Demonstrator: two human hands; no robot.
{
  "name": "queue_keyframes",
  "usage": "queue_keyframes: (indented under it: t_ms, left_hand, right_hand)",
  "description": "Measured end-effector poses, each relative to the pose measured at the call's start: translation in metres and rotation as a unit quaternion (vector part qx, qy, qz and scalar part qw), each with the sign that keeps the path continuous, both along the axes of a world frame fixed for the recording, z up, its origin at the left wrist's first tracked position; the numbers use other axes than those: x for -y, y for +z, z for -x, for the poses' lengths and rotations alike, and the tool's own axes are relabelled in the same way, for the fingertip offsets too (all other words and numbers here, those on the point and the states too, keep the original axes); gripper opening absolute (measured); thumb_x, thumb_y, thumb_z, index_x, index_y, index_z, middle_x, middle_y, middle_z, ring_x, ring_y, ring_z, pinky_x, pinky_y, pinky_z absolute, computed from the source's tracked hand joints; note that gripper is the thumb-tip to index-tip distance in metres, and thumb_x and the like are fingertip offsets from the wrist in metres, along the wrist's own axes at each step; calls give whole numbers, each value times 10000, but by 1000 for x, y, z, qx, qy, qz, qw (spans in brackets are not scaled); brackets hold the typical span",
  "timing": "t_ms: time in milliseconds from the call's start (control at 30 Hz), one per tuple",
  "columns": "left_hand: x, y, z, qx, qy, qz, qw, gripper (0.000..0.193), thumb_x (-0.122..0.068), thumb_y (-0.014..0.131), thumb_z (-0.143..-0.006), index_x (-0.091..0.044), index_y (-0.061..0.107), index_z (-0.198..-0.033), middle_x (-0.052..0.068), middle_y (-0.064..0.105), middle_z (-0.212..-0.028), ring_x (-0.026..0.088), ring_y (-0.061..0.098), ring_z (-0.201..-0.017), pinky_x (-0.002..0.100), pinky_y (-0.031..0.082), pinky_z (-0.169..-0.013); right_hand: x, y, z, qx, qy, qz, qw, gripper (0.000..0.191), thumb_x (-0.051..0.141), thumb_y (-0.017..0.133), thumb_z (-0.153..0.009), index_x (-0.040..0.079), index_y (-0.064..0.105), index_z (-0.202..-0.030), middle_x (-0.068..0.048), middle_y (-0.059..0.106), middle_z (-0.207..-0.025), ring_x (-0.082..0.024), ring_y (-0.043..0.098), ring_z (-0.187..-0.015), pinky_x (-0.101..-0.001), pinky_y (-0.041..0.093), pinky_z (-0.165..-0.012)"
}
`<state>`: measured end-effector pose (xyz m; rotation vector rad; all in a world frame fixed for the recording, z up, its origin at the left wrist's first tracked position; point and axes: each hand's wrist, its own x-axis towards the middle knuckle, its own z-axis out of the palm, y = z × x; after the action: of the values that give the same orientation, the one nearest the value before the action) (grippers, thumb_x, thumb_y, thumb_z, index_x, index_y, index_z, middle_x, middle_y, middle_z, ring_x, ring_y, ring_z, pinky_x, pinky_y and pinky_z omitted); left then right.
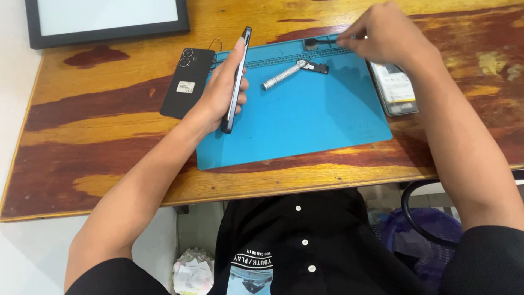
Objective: The person uses a screwdriver to remove screws from a smartphone, then uses a brush to clean the interior. They reassemble the phone by placing the back cover and securing it.
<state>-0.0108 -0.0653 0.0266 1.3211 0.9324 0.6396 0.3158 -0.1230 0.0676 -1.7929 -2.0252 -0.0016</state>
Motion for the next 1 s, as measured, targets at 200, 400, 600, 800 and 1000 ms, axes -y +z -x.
queue_keyframes:
  t_ms: [200,400,600,800,1000]
  left_hand:
    - [1,1,0,-9,0,-8,1000,666,-831,465,-839,-169,490,-908,-26,468,-743,65,461,-559,235,405,-441]
    - [2,0,0,-20,8,-22,1000,680,-833,445,-824,-164,514,-918,-22,499,-764,60,512,-576,236,447,-444]
    - [1,-1,-1,-18,-2,-14,1000,697,-843,448,-843,-152,486,-934,-1,463,-776,74,473,-578,235,414,-444]
    - [3,0,-1,-25,4,-24,999,702,-839,446,-815,-152,528,-932,-24,489,-763,58,504,-574,235,442,-443]
    - [2,1,-1,-24,-2,-18,1000,711,-847,452,-813,-149,498,-942,-10,479,-769,72,489,-579,239,429,-452]
  right_hand:
    - [-4,-10,11,136,-23,-92,986,109,232,814,-967,161,846,-1043,-119,724,-771,-310,676,-692,-438,547,-663]
    - [-5,-12,11,142,-13,-99,985,116,208,809,-943,166,854,-1041,-121,705,-744,-302,661,-644,-424,538,-620]
    - [-5,-6,8,119,-15,-143,982,88,186,774,-994,121,832,-1009,-99,717,-765,-288,666,-695,-413,529,-643]
    - [-3,-12,7,128,-21,-105,986,98,228,808,-979,157,847,-1033,-106,719,-756,-299,663,-664,-426,541,-640]
    - [4,-5,-1,132,-22,-84,987,101,224,791,-972,154,846,-1020,-98,725,-787,-298,673,-674,-438,548,-647]
